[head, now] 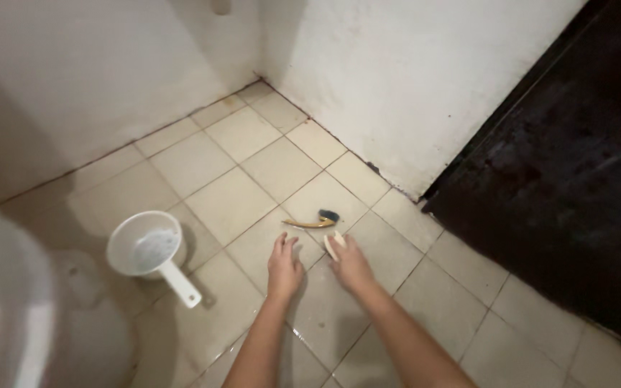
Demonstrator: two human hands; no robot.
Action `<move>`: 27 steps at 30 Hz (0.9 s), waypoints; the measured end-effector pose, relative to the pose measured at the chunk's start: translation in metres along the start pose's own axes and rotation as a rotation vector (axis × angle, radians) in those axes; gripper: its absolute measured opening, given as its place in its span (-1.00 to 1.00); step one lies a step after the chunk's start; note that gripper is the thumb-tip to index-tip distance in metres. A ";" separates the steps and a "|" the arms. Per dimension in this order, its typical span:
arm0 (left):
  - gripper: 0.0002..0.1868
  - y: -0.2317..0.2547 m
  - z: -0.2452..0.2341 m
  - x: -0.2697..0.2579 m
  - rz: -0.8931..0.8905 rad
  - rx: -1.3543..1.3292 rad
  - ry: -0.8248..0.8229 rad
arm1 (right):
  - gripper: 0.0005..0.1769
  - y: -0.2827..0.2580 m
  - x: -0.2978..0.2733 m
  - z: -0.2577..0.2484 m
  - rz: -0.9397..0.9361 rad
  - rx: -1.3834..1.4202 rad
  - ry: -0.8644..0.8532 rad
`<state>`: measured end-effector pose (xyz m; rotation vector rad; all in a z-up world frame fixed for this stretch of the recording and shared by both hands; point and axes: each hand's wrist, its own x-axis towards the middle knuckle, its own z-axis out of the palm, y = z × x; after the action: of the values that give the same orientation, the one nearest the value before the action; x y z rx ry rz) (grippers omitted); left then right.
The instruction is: The person scrubs the tiled bathroom floor and the base of the wall using a sponge and a brush. They dip the tools into a small white container of soapy water and clean the area near the door and under the sink.
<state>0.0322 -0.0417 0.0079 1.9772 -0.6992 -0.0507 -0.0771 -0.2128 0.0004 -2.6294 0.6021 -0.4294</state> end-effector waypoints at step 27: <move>0.21 -0.102 -0.035 0.011 0.061 0.930 -0.670 | -0.58 -0.031 0.031 -0.040 0.535 0.414 0.133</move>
<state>0.0988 0.0149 -0.0566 2.8550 -1.3895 -0.4336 -0.0553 -0.2144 0.0555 -1.9628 1.0891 -0.4959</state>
